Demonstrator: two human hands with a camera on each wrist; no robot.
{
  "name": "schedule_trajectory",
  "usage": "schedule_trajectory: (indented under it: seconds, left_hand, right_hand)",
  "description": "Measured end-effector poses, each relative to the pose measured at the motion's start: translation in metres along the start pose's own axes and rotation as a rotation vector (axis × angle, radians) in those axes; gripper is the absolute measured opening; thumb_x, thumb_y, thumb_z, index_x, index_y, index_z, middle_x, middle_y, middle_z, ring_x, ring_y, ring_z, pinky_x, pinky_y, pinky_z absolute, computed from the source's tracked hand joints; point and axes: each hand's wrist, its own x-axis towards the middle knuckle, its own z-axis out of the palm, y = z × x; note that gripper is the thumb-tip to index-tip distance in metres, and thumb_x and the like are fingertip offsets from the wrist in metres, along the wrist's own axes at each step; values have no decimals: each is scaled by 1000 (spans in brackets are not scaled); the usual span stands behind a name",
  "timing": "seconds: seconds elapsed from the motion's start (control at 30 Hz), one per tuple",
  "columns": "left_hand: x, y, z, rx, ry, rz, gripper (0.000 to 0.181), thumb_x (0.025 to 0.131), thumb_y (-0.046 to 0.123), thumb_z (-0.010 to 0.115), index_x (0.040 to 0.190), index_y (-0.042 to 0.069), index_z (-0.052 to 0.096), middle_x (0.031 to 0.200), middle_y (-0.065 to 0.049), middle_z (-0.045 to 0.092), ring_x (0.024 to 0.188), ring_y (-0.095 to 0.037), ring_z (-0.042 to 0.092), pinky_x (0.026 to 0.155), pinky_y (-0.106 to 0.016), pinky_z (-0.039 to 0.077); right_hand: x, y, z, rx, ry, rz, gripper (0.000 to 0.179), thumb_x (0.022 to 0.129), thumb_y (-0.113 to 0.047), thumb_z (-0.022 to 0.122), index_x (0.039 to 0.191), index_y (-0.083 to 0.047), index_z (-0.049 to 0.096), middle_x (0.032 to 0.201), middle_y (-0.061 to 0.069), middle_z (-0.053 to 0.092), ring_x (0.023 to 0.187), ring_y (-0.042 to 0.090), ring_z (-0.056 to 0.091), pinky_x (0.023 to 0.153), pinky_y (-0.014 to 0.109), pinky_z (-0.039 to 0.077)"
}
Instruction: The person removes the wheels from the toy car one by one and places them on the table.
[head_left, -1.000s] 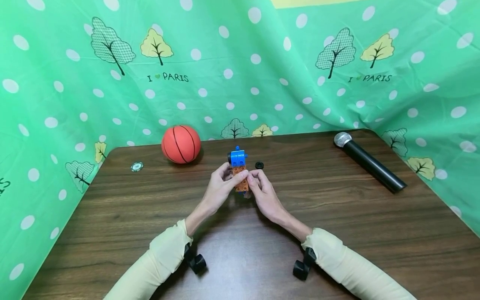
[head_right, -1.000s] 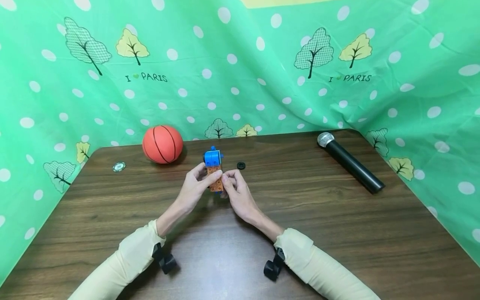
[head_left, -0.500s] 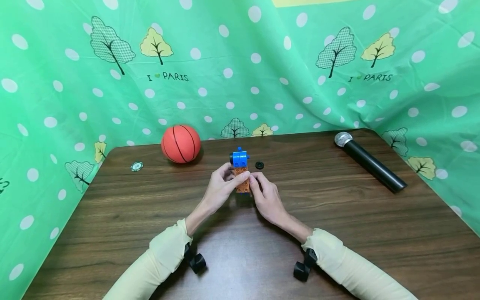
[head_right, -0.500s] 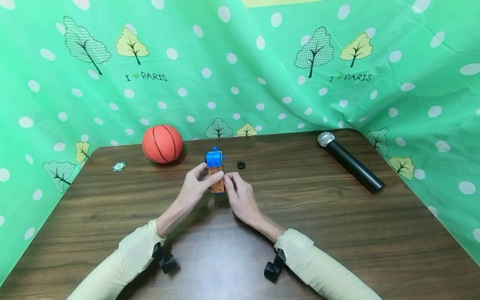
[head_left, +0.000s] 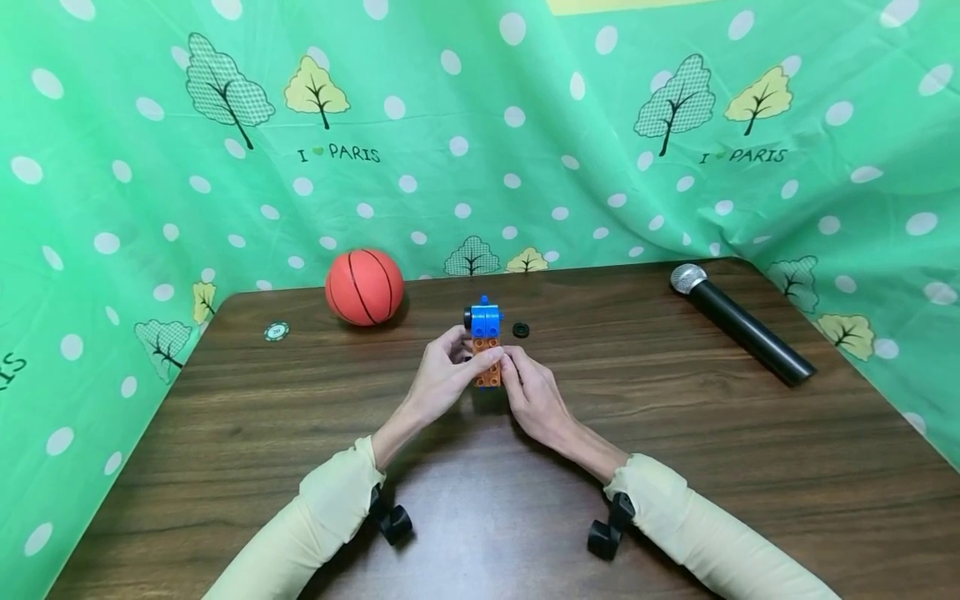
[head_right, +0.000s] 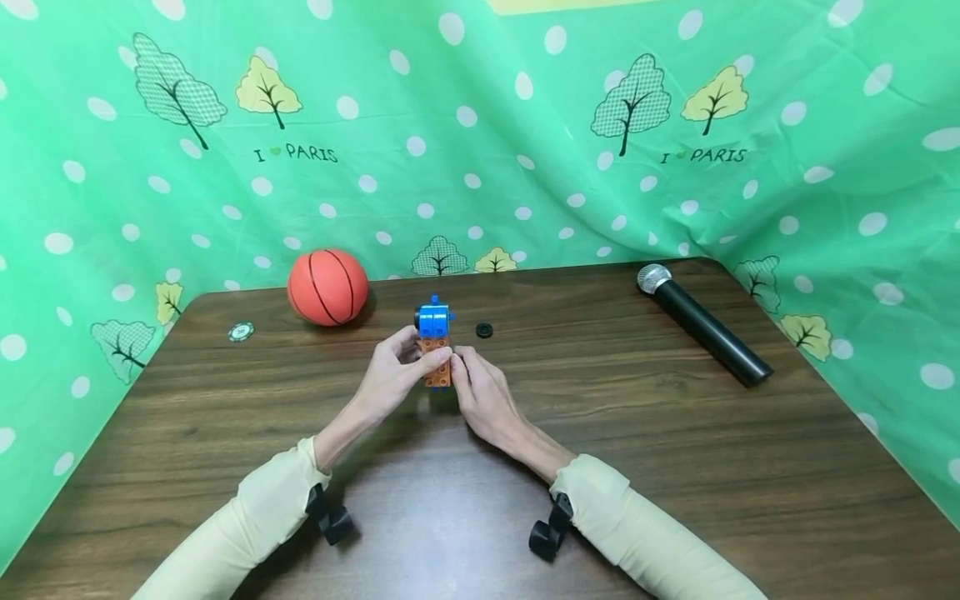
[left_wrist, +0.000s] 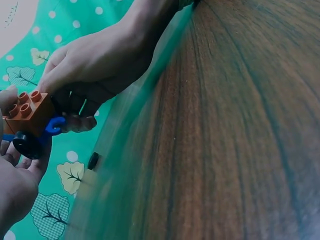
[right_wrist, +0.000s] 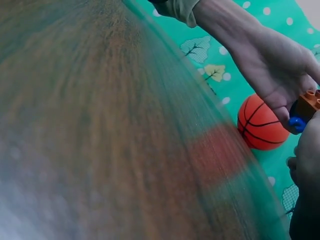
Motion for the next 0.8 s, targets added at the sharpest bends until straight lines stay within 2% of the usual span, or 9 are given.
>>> schedule_trajectory:
  seconds: [0.3,0.57,0.8]
  left_hand:
    - [0,1,3,-1,29,-11,30,96,15,74,120,-1,66,99,-11,73,89,-18,71,78,-30,57]
    - [-1,1,2,20,26,5,27,95,12,76,117,-1,68,95,-10,72,85,-17,69,76,-28,55]
    - [0,2,0,-36,-2,21,28,96,11,73,119,-3,66,100,-13,74,91,-18,71,79,-29,57]
  right_hand:
    - [0,-4,-2,56,41,76,12,104,-4,57,112,-2,66,85,4,66,74,13,60,64,33,50]
    - [0,-2,-1,6,10,-13,9,104,0,54,109,-1,61,88,7,65,74,16,59,63,36,51]
    - [1,0,-2,72,18,-3,14,108,-6,51,115,-1,62,100,12,69,86,20,66,73,40,55]
